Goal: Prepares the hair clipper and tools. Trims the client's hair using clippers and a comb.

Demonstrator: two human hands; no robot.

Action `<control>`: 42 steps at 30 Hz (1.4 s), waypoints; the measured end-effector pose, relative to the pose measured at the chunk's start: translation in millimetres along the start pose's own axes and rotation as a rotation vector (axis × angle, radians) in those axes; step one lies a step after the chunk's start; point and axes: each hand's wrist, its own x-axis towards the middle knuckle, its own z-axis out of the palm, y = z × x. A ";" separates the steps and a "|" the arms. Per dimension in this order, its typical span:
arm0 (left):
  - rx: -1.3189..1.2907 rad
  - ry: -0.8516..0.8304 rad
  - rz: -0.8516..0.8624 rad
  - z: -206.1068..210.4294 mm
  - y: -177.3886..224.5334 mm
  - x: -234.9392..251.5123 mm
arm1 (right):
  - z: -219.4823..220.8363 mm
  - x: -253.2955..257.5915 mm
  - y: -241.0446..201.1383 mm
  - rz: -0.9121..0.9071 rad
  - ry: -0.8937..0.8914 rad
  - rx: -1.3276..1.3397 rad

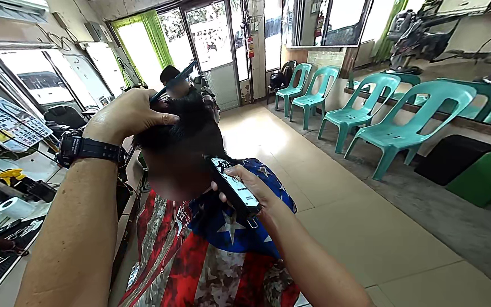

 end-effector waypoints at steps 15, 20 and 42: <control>0.003 0.003 -0.025 -1.1 3.4 -3.2 | -6.1 1.7 -4.1 0.006 -0.050 -0.053; -0.012 0.006 -0.031 -0.1 2.0 -2.1 | -5.8 2.6 -3.9 -0.002 -0.056 -0.089; 0.013 0.018 0.062 2.3 -14.0 5.0 | 23.5 1.2 -2.0 -0.089 0.051 -0.276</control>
